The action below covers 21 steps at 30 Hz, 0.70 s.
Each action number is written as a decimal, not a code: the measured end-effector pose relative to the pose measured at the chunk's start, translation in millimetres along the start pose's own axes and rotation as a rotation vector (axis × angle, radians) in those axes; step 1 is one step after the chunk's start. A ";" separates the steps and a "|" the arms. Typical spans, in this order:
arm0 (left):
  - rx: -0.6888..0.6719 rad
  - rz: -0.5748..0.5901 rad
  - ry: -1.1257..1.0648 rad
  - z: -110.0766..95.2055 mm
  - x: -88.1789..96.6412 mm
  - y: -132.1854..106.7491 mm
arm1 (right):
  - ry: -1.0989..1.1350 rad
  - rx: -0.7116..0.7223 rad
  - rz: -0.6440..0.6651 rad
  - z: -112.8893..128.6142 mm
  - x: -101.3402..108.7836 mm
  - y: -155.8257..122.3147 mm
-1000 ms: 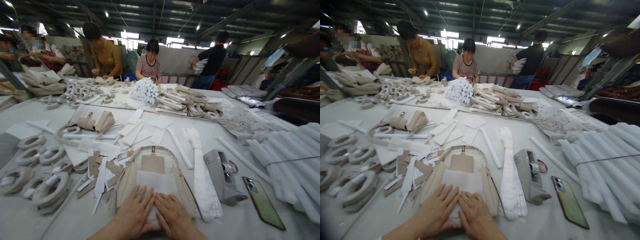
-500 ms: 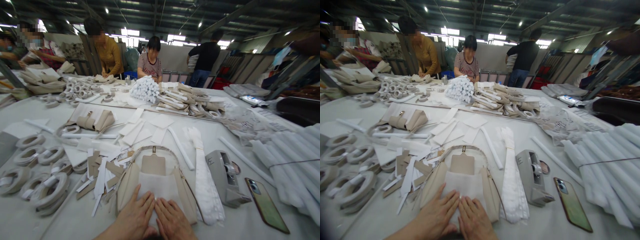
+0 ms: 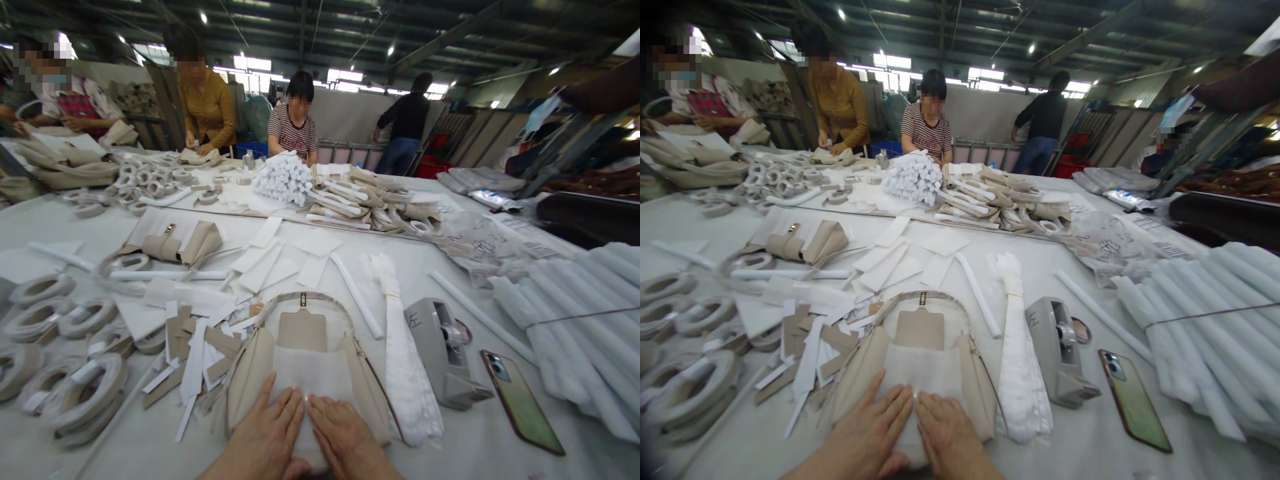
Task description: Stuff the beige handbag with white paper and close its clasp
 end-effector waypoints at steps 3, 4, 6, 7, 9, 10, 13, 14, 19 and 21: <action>0.006 0.044 -0.013 -1.9 2.7 1.3 | -0.029 0.054 -0.011 0.4 -5.0 -0.4; 0.011 0.062 -0.024 -2.5 3.2 1.8 | -0.042 0.073 -0.010 1.1 -7.4 -0.7; 0.028 0.089 -0.050 -3.2 3.1 2.6 | -0.056 0.097 -0.001 2.5 -11.3 -1.0; 0.038 0.096 -0.061 -3.2 2.7 3.0 | -0.057 0.104 0.008 3.2 -12.7 -1.1; 0.052 0.103 -0.073 -3.3 1.1 3.6 | -0.048 0.108 0.040 4.2 -14.4 -0.8; 0.057 0.104 -0.075 -3.4 0.5 4.0 | -0.042 0.102 0.059 4.5 -14.9 -0.4; 0.073 0.117 -0.080 -4.5 0.7 6.3 | -0.015 0.068 0.115 4.6 -16.4 1.4; 0.081 0.125 -0.084 -5.1 1.8 7.6 | -0.006 0.052 0.122 4.4 -16.7 2.0; 0.133 0.186 -0.106 -9.5 9.3 13.2 | 0.016 0.022 0.113 5.0 -17.3 5.2; 0.144 0.194 -0.115 -11.2 10.7 13.8 | 0.016 0.019 0.120 5.4 -16.4 6.6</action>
Point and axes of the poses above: each hand's wrist, its own y-axis towards the middle knuckle, its own x-axis out of the back of the hand, z = x × y, the point moved 5 cm from there along y, towards the middle knuckle, and after that the axes turned 9 degrees about -z, right-handed, at the moved point
